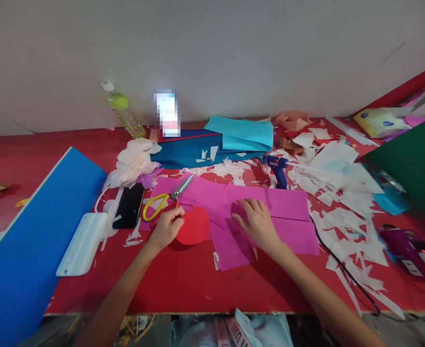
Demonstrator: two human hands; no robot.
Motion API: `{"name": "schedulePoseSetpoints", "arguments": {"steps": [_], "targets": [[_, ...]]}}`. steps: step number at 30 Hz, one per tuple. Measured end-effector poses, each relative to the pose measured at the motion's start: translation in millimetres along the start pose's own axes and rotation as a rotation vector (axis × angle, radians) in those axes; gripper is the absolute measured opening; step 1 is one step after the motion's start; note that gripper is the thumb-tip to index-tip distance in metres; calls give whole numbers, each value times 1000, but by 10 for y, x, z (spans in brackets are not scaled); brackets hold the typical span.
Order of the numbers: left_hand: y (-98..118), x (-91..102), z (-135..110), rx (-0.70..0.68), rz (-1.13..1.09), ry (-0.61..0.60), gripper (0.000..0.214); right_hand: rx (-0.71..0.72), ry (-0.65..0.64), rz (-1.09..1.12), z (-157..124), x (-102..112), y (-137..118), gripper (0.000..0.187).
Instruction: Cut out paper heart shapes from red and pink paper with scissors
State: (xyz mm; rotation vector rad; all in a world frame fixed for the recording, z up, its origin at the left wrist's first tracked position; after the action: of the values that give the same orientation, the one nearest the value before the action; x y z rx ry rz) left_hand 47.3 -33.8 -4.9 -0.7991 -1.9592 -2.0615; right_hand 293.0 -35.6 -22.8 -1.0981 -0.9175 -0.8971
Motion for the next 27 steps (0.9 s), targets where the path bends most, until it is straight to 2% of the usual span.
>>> {"name": "schedulePoseSetpoints", "arguments": {"steps": [7,13,18,21,24,27], "targets": [[-22,25,-1,-46,-6,-50,16,-1,-136,-78,413,-168,5,30],[-82,20,-7,-55,-41,-70,16,17,-295,23,512,-241,55,17],[-107,-6,-7,-36,-103,-112,15,38,-308,52,559,-260,12,6],[-119,-5,-9,-24,-108,-124,16,46,-309,147,578,-268,-11,9],[-117,9,-13,-32,-91,-120,16,-18,-289,259,617,-245,8,11],[-75,5,-27,-75,18,-129,17,-48,-289,484,650,-177,-11,9]]}}
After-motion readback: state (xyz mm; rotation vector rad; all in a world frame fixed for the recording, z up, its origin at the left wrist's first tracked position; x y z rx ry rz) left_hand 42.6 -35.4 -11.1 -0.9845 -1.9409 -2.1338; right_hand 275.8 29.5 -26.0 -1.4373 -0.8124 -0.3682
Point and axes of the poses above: each hand's wrist, its own z-axis towards the middle knuckle, its own x-axis out of the back of the hand, y = z × x, the point moved 5 cm from there along z, towards the middle knuckle, and after that the axes turned 6 degrees about -x, right-handed, at the moved point
